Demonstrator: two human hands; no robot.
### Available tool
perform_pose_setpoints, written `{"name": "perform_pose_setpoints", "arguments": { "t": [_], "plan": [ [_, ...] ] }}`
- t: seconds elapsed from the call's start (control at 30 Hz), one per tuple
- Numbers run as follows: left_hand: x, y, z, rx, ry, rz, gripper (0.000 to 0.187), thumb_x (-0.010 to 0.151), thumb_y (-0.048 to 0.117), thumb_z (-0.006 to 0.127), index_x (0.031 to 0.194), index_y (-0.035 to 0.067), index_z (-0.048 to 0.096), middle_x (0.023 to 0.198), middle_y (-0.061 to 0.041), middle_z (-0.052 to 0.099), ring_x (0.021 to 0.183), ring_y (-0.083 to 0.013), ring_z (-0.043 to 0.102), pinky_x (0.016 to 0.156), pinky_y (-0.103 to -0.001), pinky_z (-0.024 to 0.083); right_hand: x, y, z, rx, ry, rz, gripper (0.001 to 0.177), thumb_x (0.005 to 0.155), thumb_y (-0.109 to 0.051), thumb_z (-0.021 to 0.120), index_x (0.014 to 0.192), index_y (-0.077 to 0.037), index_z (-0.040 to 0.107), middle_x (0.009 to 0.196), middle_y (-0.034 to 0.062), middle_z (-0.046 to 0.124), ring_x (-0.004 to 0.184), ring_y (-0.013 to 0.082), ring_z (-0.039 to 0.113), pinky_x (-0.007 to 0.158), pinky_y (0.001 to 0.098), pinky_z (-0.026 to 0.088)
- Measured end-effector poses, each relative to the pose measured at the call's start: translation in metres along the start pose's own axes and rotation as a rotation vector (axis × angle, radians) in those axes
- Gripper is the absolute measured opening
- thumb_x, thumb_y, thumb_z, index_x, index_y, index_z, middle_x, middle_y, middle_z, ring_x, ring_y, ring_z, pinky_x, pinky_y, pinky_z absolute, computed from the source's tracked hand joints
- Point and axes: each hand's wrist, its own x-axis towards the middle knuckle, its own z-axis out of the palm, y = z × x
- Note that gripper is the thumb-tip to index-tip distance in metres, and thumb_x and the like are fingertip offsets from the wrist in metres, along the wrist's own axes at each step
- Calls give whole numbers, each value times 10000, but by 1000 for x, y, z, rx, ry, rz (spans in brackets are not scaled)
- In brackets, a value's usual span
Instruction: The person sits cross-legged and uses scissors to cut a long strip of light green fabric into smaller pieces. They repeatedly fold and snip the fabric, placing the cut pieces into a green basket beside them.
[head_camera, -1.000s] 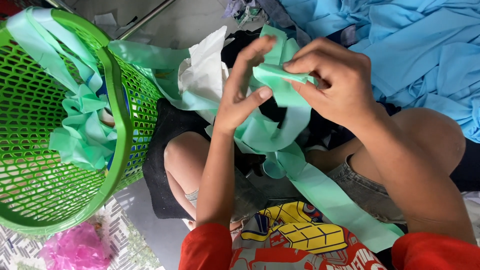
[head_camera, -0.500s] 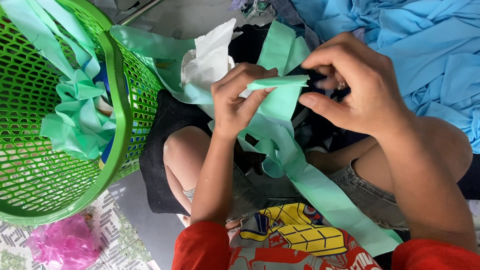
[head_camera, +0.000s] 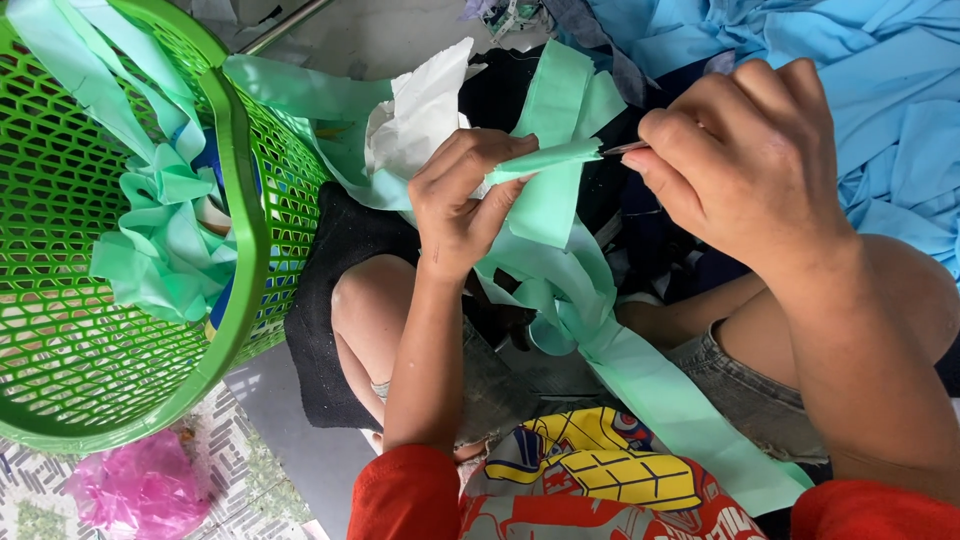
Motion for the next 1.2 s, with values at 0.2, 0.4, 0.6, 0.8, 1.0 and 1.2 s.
{"name": "perform_pose_setpoints", "arguments": {
  "t": [0.2,0.4,0.6,0.8,1.0,1.2],
  "plan": [
    [0,1,1,-18,5,-31,137,1024,122,653,1065,2,706,1045,-136,728,930,-274,712,841,-349,582,0,3,0,-1,33,-1,337,1238,-428,781,1018,-187,701,947,-34,642,888,219,518,836,383,366],
    [2,5,10,27,-60,14,130,1018,116,668,1056,-2,707,998,-103,738,862,-263,695,796,-360,536,8,-9,1,37,36,-6,341,1127,-204,981,992,-182,669,952,-36,645,862,221,515,795,387,345],
    [1,4,8,42,-79,19,188,1056,169,609,1101,11,699,961,-99,707,850,-268,669,793,-365,529,14,-14,6,82,-7,-90,268,980,109,742,995,-109,587,943,50,550,804,223,564,743,373,470],
    [6,8,2,95,-111,54,185,1057,160,609,1095,5,702,982,-107,712,865,-260,669,784,-342,546,-1,-8,19,118,-49,-112,315,914,177,694,1039,-104,627,891,43,448,631,163,456,491,283,429],
    [5,6,-4,105,-191,65,211,1079,148,573,1152,-11,690,1036,-106,714,939,-290,678,860,-376,558,-10,-2,22,233,-196,-64,232,1029,79,715,993,-91,561,757,26,400,550,208,387,425,363,377],
    [10,10,-7,97,-270,126,304,1117,167,457,1167,-39,675,1018,-149,687,952,-318,673,871,-403,548,-7,1,20,301,-176,-87,224,1061,61,723,1014,-65,544,774,51,479,585,225,430,487,367,416]
  ]
}}
